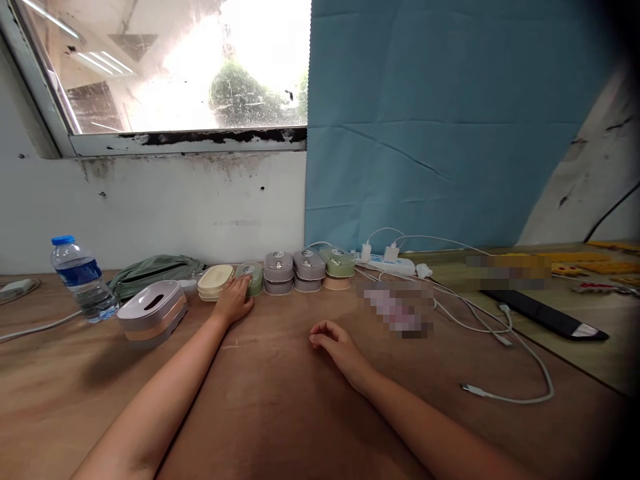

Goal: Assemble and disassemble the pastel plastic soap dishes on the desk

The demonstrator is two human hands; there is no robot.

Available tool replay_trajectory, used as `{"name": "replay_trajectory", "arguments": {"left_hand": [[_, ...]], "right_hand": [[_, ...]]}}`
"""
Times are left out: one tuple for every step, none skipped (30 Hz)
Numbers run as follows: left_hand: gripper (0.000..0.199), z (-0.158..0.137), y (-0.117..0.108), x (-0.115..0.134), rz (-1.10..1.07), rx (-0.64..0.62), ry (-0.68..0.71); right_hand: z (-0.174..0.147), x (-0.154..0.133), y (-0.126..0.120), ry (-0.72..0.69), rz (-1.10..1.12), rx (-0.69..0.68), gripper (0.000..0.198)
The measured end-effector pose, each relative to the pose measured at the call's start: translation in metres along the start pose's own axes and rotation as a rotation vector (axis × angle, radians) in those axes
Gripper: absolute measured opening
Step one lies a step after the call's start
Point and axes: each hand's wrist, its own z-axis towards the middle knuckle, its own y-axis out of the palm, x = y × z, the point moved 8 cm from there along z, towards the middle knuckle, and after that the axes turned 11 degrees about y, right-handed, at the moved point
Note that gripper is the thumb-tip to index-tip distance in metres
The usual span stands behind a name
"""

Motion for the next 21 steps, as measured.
{"name": "replay_trajectory", "arguments": {"left_hand": [[0.047, -0.003, -0.002, 0.0, -0.004, 0.014, -0.014], [0.046, -0.006, -0.006, 0.001, -0.009, 0.028, -0.028], [0.044, -0.01, -0.01, 0.003, -0.014, 0.042, -0.041], [0.042, -0.014, -0.015, 0.006, -0.016, 0.053, -0.052], [0.041, -0.018, -0.02, 0.011, -0.022, 0.065, -0.061], [0.04, -0.023, -0.027, 0.016, -0.036, 0.082, -0.07], [0.039, -0.028, -0.034, 0.021, -0.062, 0.102, -0.079], [0.039, -0.034, -0.041, 0.027, -0.101, 0.121, -0.088], [0.039, -0.04, -0.048, 0.033, -0.153, 0.136, -0.095], [0.039, -0.046, -0.054, 0.038, -0.214, 0.144, -0.102], [0.038, -0.051, -0.059, 0.042, -0.28, 0.143, -0.102], [0.037, -0.056, -0.064, 0.047, -0.344, 0.132, -0.093], [0.036, -0.06, -0.067, 0.052, -0.41, 0.12, -0.073], [0.034, -0.064, -0.071, 0.057, -0.47, 0.113, -0.046], [0.033, -0.067, -0.075, 0.061, -0.522, 0.105, -0.015], [0.034, -0.068, -0.078, 0.065, -0.562, 0.096, 0.018], [0.037, -0.069, -0.08, 0.069, -0.587, 0.085, 0.046], [0.041, -0.069, -0.082, 0.072, -0.599, 0.069, 0.065], [0.047, -0.068, -0.082, 0.075, -0.606, 0.044, 0.081], [0.054, -0.066, -0.082, 0.077, -0.617, 0.014, 0.093], [0.059, -0.064, -0.081, 0.079, -0.634, -0.012, 0.1]], "right_hand": [[0.0, 0.0, 0.0, 0.001, -0.002, -0.001, 0.005], [0.0, 0.0, 0.0, 0.001, -0.006, 0.0, 0.005], [0.0, 0.0, 0.0, 0.0, -0.012, 0.001, 0.006], [0.0, 0.0, -0.001, -0.002, -0.019, 0.003, 0.006], [0.0, 0.0, -0.001, -0.006, -0.028, 0.005, 0.006], [-0.001, -0.001, -0.001, -0.011, -0.036, 0.009, 0.005], [-0.001, -0.002, -0.001, -0.017, -0.043, 0.012, 0.005], [-0.001, -0.002, -0.001, -0.021, -0.048, 0.015, 0.005], [-0.002, -0.003, -0.001, -0.023, -0.052, 0.016, 0.005], [-0.002, -0.004, -0.001, -0.025, -0.057, 0.017, 0.005], [-0.002, -0.004, 0.0, -0.026, -0.06, 0.017, 0.004], [-0.002, -0.004, 0.0, -0.027, -0.064, 0.017, 0.004], [-0.003, -0.005, 0.0, -0.028, -0.07, 0.016, 0.004], [-0.003, -0.005, 0.0, -0.03, -0.076, 0.017, 0.005], [-0.003, -0.005, 0.0, -0.032, -0.081, 0.018, 0.005], [-0.003, -0.006, 0.0, -0.034, -0.085, 0.02, 0.005], [-0.003, -0.006, 0.0, -0.036, -0.089, 0.021, 0.006], [-0.003, -0.006, 0.0, -0.038, -0.093, 0.023, 0.006], [-0.003, -0.006, 0.0, -0.04, -0.096, 0.023, 0.006], [-0.004, -0.006, 0.0, -0.041, -0.099, 0.023, 0.006], [-0.004, -0.006, -0.001, -0.041, -0.101, 0.022, 0.006]]}}
